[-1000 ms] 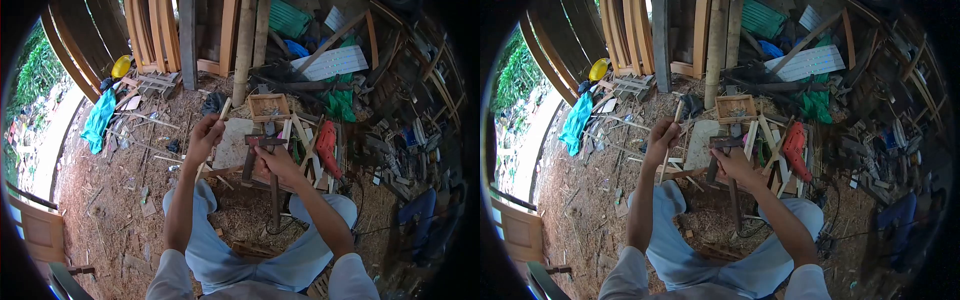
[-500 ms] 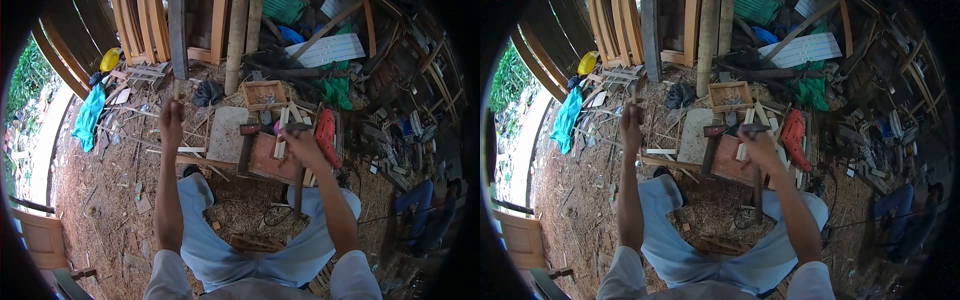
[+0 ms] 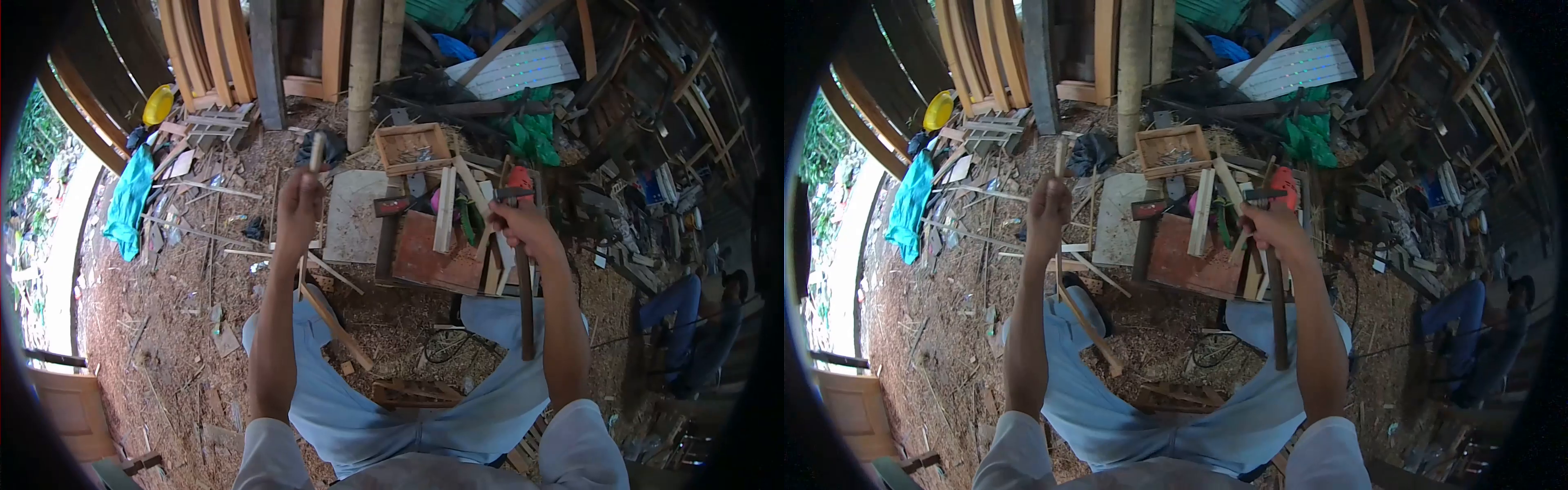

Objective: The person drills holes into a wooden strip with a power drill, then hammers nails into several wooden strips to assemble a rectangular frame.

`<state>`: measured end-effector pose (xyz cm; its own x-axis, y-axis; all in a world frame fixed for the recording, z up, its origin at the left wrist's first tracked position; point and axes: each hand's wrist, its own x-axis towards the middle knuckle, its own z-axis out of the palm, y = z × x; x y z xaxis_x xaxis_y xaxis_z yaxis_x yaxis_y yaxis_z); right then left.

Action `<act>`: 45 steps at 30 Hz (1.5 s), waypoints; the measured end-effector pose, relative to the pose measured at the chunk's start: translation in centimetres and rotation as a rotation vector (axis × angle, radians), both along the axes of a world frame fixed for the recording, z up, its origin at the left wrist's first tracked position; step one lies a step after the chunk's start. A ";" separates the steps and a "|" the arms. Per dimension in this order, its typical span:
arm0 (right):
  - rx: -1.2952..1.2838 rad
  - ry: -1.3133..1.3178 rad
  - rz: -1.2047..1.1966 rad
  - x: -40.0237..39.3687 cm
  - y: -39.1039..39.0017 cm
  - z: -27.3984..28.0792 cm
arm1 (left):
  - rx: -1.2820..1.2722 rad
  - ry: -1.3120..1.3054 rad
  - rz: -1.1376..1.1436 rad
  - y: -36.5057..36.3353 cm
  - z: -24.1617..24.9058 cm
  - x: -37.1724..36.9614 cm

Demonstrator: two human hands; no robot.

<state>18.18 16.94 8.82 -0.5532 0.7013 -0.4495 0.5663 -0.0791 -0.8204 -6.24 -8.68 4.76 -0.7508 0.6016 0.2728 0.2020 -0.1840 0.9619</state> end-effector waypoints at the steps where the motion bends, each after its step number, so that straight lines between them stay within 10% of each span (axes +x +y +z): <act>1: 0.047 -0.011 0.005 0.1 0.8 0.2 | -0.006 -0.046 -0.042 0.9 0.1 0.8; 6: 0.449 0.054 0.036 -2.5 6.1 -1.6 | -0.093 -0.180 -0.128 3.9 0.8 2.3; 11: 0.570 -0.414 0.191 -8.1 9.1 -3.5 | -0.221 -0.246 -0.295 6.6 1.6 2.8; 14: 1.146 -0.439 0.470 -11.1 12.8 -10.4 | -0.239 -0.277 -0.324 7.7 1.0 3.3; 21: 0.829 -0.610 0.498 -11.8 11.4 -8.5 | -0.180 -0.204 -0.377 8.1 -0.9 2.7; 29: 0.319 -0.056 -0.053 -9.5 10.3 -1.8 | -0.304 0.212 -0.239 6.5 -0.6 1.7; 32: 0.261 0.042 -0.028 -6.3 5.4 5.4 | -0.253 0.286 -0.126 5.3 0.1 1.8; 45: -0.147 0.664 0.227 1.2 -3.7 4.7 | -0.157 0.335 -0.240 5.2 9.4 9.6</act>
<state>19.38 13.26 13.49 -0.8678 0.4945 -0.0481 -0.0333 -0.1545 -0.9874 3.37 -3.52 14.19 -0.4704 0.8017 0.3688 0.4772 -0.1205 0.8705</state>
